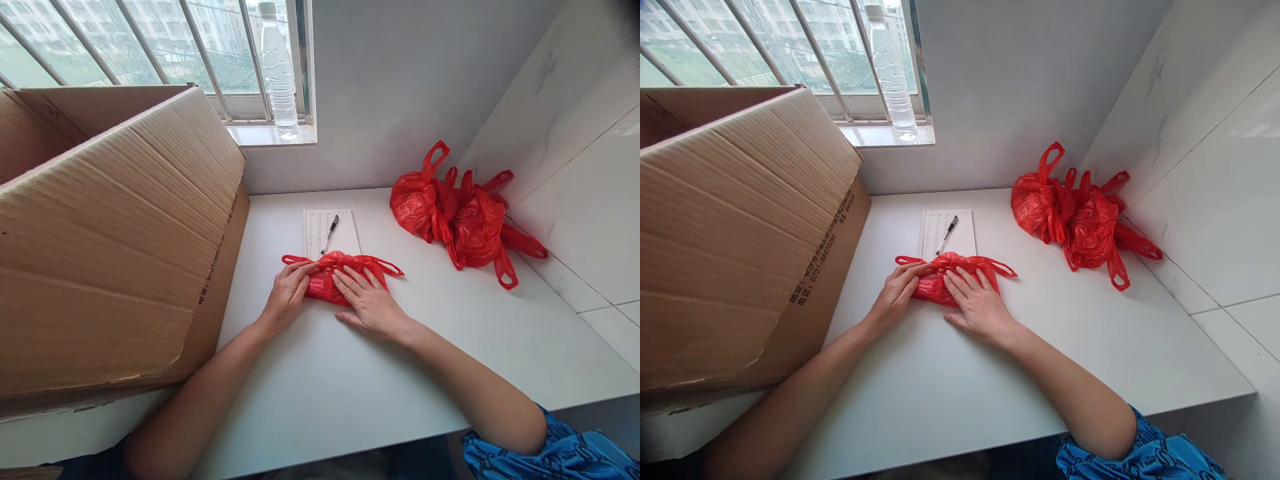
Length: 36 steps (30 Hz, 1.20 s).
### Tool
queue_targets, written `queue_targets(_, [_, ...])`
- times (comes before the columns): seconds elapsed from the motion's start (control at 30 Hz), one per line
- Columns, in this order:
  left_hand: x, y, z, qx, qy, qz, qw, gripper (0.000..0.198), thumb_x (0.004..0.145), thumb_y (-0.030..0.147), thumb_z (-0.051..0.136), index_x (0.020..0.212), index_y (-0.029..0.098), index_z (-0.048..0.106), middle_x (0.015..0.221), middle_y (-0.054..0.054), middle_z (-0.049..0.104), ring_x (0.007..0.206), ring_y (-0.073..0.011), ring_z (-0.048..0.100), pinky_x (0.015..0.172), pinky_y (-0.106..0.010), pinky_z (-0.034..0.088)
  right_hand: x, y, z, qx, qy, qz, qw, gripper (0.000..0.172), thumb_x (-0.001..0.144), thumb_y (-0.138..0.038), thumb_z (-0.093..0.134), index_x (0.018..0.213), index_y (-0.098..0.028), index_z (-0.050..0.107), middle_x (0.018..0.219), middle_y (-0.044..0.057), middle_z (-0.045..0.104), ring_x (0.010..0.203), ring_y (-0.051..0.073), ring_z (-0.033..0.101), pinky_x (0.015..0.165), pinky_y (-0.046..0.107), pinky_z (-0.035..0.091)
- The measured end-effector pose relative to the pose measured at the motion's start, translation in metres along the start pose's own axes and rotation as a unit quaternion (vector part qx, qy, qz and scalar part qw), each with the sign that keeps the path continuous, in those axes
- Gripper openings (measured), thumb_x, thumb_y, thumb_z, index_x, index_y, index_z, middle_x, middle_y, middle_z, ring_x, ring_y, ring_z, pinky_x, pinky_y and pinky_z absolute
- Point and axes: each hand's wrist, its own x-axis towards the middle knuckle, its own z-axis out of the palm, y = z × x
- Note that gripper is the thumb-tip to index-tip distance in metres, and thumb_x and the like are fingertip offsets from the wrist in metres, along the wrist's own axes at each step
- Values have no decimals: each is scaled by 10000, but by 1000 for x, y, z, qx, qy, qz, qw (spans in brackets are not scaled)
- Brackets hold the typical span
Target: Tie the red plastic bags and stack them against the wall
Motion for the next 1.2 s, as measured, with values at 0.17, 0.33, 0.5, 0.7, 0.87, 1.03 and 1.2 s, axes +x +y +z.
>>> queue_targets(0.17, [-1, -1, -2, 10, -10, 14, 1000, 477, 918, 142, 317, 1308, 207, 585, 1271, -48, 637, 1244, -232, 509, 1090, -446, 402, 0, -5, 2, -26, -13, 17, 999, 759, 971, -535, 415, 1581, -188, 126, 1621, 52, 222, 1506, 269, 172, 1226, 535, 110])
queue_targets(0.33, [-2, 1, -3, 41, -25, 27, 998, 550, 839, 57, 321, 1306, 193, 579, 1312, -49, 601, 1284, -230, 481, 1093, -440, 408, 0, -7, 2, -39, -24, 23, 999, 745, 982, -531, 378, 1581, -175, 117, 1626, 54, 211, 1515, 259, 132, 1233, 519, 89])
queue_targets(0.5, [-2, 0, -2, 60, -29, 29, 997, 574, 817, 29, 330, 1314, 191, 567, 1302, -52, 612, 1292, -238, 474, 1085, -451, 410, 1, -8, 0, -36, -32, 27, 998, 761, 972, -518, 416, 1583, -188, 106, 1626, 50, 210, 1516, 263, 129, 1231, 527, 98])
queue_targets(0.7, [-2, -1, -1, 71, -28, 38, 996, 592, 799, 13, 340, 1320, 188, 559, 1302, -50, 614, 1293, -238, 472, 1078, -449, 412, 1, -9, 1, -31, -27, 26, 999, 744, 973, -505, 421, 1575, -159, 154, 1628, 52, 193, 1513, 263, 142, 1233, 522, 86])
queue_targets(0.87, [-2, -1, 0, 64, -20, 47, 997, 593, 786, 0, 350, 1303, 191, 569, 1281, -48, 626, 1270, -237, 486, 1067, -450, 413, 0, -9, 3, -18, -4, 19, 1000, 744, 967, -498, 452, 1571, -164, 175, 1616, 65, 235, 1502, 273, 186, 1225, 536, 117])
queue_targets(1.03, [-2, 3, -4, 9, 75, 80, 994, 454, 831, 15, 403, 1176, 213, 621, 1128, -25, 677, 1096, -208, 578, 980, -404, 463, 2, -3, -12, 29, 36, -7, 999, 586, 968, -485, 491, 1470, -189, 429, 1512, 82, 457, 1425, 292, 368, 1178, 536, 244])
queue_targets(1.2, [-3, 10, -8, 10, 159, 123, 980, 270, 916, 101, 471, 1070, 238, 645, 1019, -20, 665, 983, -203, 590, 895, -385, 488, 6, 10, -36, 85, 146, 60, 984, 271, 1002, -345, 467, 1107, -238, 692, 1115, 37, 740, 1071, 214, 657, 1019, 422, 432])
